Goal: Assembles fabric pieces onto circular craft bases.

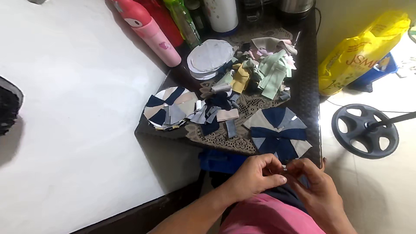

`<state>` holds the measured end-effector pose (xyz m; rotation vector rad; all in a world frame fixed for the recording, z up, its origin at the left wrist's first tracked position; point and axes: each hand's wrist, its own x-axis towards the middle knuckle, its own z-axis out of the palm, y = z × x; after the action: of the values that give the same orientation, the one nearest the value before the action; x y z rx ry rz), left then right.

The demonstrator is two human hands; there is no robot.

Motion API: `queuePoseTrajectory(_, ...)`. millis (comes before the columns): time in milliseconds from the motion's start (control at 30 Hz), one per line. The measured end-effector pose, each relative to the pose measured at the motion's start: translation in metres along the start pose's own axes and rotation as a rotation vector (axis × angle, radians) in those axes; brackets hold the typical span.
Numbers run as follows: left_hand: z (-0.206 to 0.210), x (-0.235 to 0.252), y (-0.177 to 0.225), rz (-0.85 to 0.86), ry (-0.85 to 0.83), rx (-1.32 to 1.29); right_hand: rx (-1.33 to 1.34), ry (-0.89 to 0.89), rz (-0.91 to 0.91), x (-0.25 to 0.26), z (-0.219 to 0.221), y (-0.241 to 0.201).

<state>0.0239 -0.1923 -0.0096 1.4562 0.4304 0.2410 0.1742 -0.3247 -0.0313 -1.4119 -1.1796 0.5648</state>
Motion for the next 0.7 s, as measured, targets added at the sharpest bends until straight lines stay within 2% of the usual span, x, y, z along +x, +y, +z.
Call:
queuePoseTrajectory(67, 0.0, 0.003, 0.002, 0.005, 0.017, -0.017, 0.077, -0.014, 0.058, 0.002, 0.0, 0.0)
queuePoseTrajectory(200, 0.0, 0.004, 0.0, -0.01, 0.083, -0.197, 0.358, -0.077, 0.317, 0.003, -0.001, -0.001)
queuePoseTrajectory(300, -0.003, 0.004, -0.002, -0.003, 0.143, -0.223, 0.368, -0.056, 0.424, 0.002, 0.004, -0.001)
queuePoseTrajectory(467, -0.013, 0.008, -0.006, 0.052, 0.24, -0.184, 0.283, -0.019, 0.451, 0.012, 0.006, 0.001)
queuePoseTrajectory(700, -0.03, 0.015, -0.01, 0.13, 0.227, -0.097, 0.29, -0.007, 0.411, 0.033, 0.008, 0.0)
